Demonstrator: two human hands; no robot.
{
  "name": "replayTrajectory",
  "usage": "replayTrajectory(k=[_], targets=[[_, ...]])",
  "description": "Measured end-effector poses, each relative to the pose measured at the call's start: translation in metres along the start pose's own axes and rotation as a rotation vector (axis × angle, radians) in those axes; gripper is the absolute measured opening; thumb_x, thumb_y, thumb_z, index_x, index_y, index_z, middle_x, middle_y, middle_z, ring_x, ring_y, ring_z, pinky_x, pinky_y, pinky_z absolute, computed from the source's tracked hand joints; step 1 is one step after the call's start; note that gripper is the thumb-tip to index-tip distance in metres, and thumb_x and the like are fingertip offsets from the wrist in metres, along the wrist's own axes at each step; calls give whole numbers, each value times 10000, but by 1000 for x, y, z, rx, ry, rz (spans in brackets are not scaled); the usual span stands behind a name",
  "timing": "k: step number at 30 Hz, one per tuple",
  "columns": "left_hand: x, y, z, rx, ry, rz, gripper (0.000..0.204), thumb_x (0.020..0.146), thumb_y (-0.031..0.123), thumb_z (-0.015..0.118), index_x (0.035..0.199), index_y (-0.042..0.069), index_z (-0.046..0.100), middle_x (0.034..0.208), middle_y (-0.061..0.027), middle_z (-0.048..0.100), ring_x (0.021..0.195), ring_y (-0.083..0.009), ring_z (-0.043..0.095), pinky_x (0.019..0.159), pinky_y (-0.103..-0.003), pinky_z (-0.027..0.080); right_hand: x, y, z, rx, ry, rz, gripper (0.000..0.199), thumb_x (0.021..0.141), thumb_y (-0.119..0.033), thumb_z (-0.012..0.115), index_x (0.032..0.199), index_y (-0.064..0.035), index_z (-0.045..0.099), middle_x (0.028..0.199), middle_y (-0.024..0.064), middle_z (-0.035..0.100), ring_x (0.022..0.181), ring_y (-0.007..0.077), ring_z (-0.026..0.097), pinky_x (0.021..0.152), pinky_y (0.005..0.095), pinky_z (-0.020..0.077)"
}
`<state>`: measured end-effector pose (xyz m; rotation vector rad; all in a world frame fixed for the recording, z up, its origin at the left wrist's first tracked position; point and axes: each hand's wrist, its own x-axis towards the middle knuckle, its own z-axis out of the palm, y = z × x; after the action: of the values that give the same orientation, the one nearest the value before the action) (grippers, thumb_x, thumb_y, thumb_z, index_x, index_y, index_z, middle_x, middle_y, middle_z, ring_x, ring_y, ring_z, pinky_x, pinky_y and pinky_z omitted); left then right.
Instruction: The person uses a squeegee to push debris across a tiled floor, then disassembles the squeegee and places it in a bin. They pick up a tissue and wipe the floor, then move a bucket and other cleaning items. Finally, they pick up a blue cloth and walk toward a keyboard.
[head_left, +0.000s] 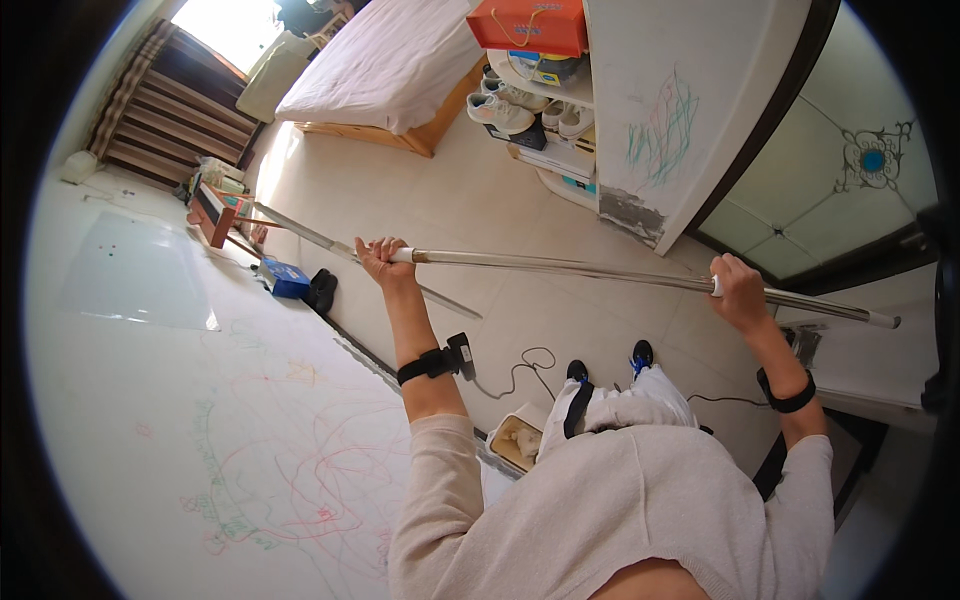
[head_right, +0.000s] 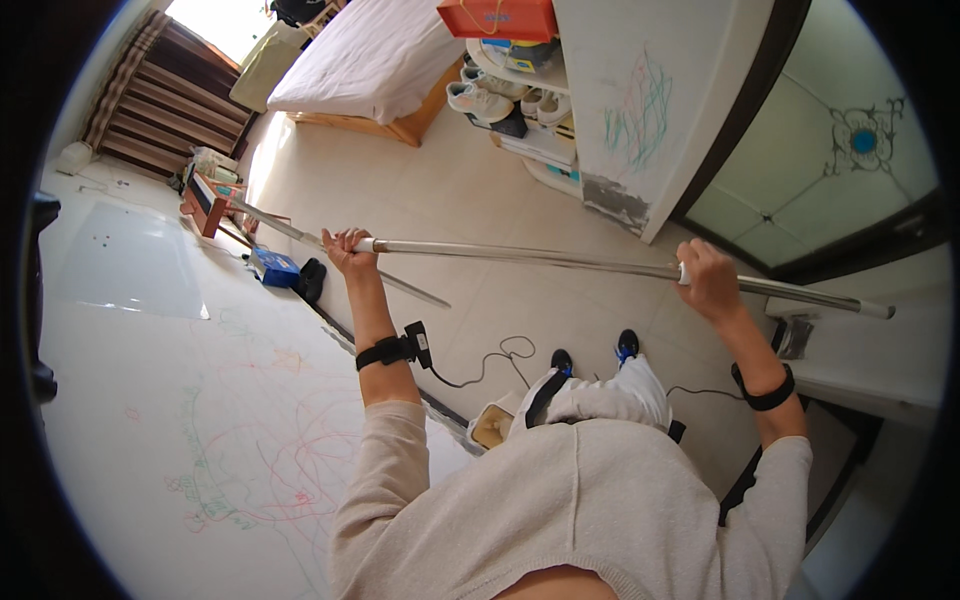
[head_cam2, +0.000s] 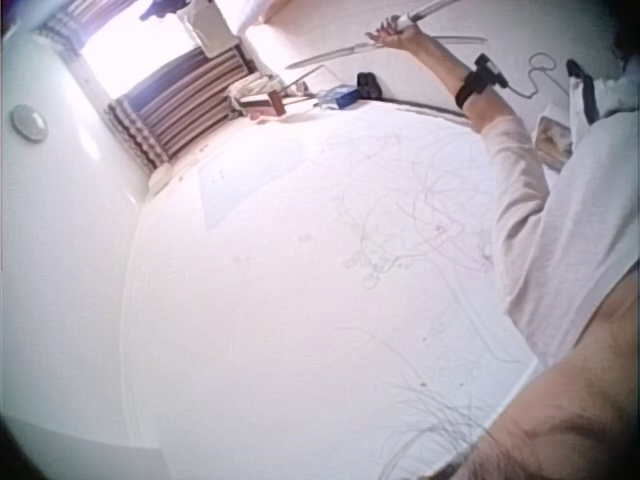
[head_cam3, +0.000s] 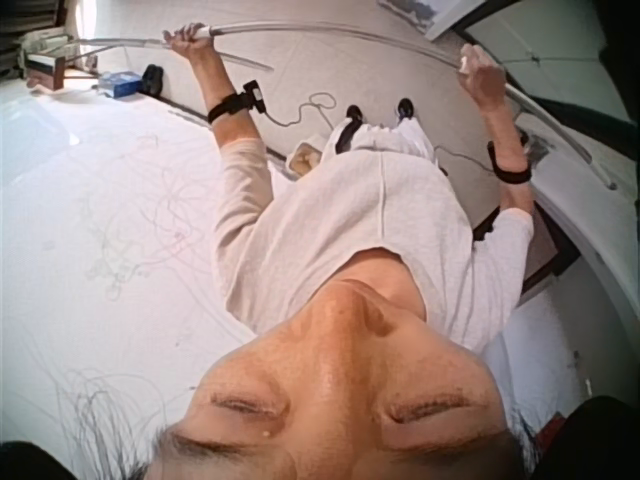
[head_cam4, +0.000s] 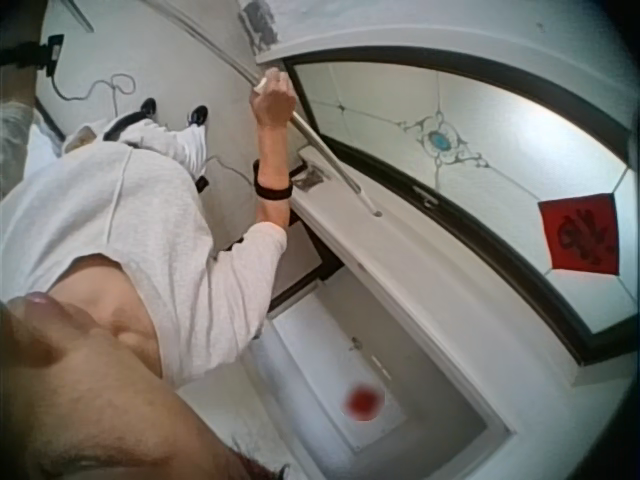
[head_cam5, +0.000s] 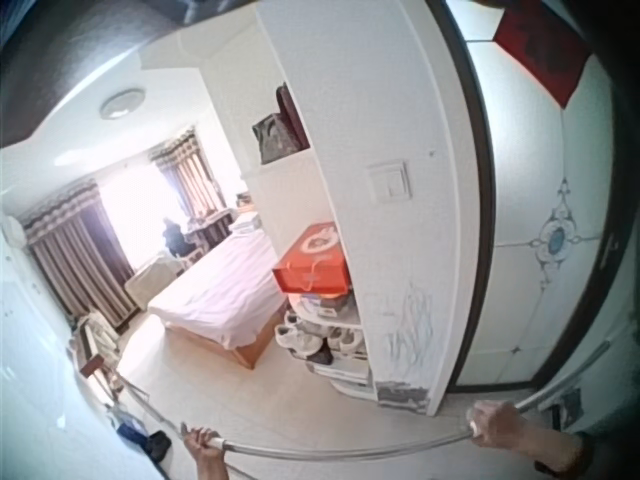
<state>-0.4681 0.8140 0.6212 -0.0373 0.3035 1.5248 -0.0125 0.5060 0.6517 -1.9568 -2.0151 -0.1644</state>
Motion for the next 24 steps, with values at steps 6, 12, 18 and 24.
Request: replayTrajectory(k=[6, 12, 18, 24], targets=[[-8, -4, 3, -142, -240, -110, 297, 839, 292, 571, 618, 112, 486, 445, 55, 348, 341, -68, 288, 355, -209, 266, 14, 12, -4, 791, -1199, 315, 207, 690, -173, 625, 789, -14, 537, 664, 125, 576, 518, 189, 557, 416, 330, 414], [-7, -11, 18, -44, -182, -10, 307, 855, 296, 546, 617, 110, 491, 435, 56, 338, 333, -68, 282, 352, -214, 269, -6, 8, 27, 15, -186, 3, 192, 744, -161, 607, 816, -17, 503, 692, 126, 602, 608, 231, 595, 507, 316, 434], [-13, -18, 21, -132, -305, -163, 316, 862, 286, 525, 594, 123, 483, 426, 57, 327, 330, -67, 280, 348, -211, 271, 16, 7, 0, 936, -1469, 435, 300, 763, -298, 640, 852, -22, 563, 692, 58, 628, 560, 116, 601, 430, 283, 427], [-5, -13, 21, -5, -127, 6, 326, 845, 312, 543, 587, 122, 478, 435, 60, 336, 333, -68, 286, 345, -208, 270, -8, -19, 18, 288, -139, 59, 278, 733, -269, 645, 788, -49, 484, 756, 123, 561, 689, 303, 578, 571, 365, 456]])
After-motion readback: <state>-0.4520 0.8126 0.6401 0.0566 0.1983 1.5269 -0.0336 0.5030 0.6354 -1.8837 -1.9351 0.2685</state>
